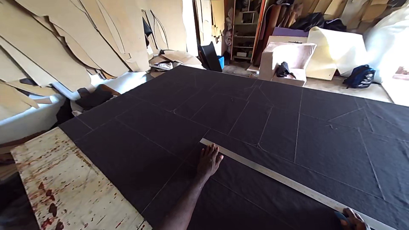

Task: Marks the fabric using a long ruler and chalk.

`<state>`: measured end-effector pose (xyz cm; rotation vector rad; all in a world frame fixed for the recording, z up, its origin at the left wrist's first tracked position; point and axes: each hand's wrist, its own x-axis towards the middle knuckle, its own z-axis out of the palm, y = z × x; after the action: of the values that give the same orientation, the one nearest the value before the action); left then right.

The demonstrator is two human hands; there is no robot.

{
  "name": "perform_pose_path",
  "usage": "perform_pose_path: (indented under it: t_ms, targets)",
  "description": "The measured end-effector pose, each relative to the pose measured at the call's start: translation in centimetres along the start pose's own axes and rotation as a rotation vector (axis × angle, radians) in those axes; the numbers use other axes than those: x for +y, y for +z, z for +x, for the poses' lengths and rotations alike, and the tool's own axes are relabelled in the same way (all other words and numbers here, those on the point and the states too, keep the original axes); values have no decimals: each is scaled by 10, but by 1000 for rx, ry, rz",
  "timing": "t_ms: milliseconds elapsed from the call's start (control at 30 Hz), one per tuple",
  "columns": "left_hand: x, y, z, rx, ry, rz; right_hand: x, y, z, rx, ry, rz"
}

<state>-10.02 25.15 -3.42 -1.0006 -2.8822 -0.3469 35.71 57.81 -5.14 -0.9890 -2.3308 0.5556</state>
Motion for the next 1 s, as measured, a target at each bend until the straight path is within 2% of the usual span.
perform_pose_path:
  t_ms: [600,700,833,900,1000]
  targets:
    - [0,-3,1,-11,11,-30,9,4,-3,30,-17,-44]
    - [1,-18,10,-40,22,-67,5,3,-3,30,-44,-77]
    - [13,-51,29,-83,93,-28,-31,-7,-5,28,63,-124]
    - [27,-65,37,-161,68,-26,-23,-2,-8,46,71,-165]
    - [44,-55,43,-176,24,-28,-15,3,-8,36,90,-223]
